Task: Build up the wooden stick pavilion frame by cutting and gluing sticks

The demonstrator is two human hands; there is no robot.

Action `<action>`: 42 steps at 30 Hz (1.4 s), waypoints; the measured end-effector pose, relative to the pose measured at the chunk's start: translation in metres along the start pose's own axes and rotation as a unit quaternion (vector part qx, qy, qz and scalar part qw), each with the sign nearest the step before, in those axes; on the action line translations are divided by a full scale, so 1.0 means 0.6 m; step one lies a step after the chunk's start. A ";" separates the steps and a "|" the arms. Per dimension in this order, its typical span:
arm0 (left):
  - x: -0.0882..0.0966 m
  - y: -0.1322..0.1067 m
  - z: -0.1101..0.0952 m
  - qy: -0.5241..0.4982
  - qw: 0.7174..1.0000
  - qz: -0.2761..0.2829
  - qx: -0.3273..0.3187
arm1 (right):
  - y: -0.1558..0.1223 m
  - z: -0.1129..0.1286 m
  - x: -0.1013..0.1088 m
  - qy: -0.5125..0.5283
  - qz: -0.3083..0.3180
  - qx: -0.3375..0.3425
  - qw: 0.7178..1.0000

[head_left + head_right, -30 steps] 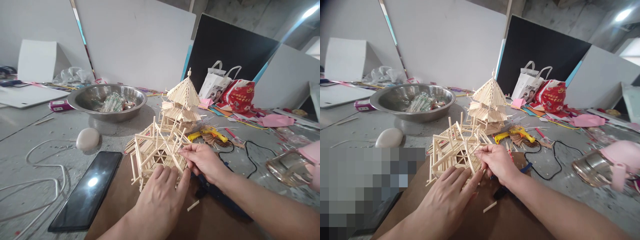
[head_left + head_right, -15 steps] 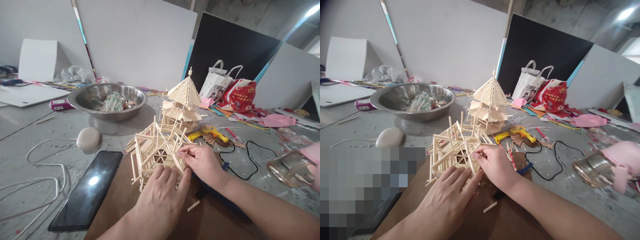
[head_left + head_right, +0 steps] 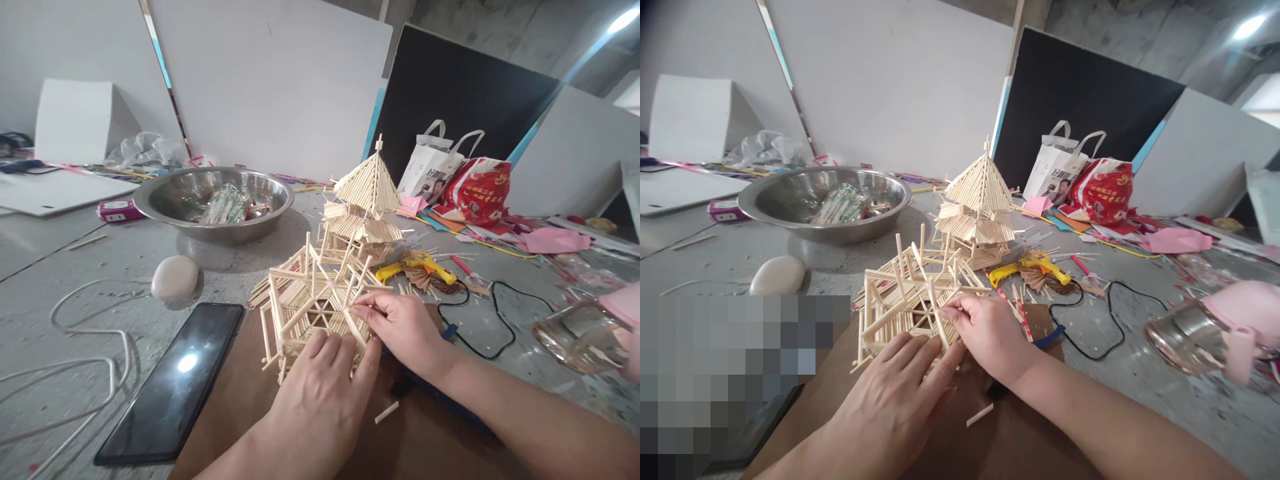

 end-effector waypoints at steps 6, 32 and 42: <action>0.001 -0.002 -0.001 -0.003 1.000 0.004 0.000 | -0.001 -0.001 0.000 0.001 0.005 -0.005 1.000; 0.100 -0.004 0.025 -0.073 0.995 -0.061 -0.019 | -0.058 -0.004 0.000 -0.011 0.111 -0.088 0.990; 0.094 0.016 0.155 -0.015 0.986 -0.042 0.163 | -0.054 -0.012 0.010 -0.002 0.081 -0.112 0.990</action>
Point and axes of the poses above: each hand's wrist, its own y-axis towards the middle knuckle, its own x-axis out of the back of the hand, z = x × y, the point moved 5 cm from there along y, towards the middle knuckle, and after that the axes turned 12 degrees about x, right-handed, at the moved point
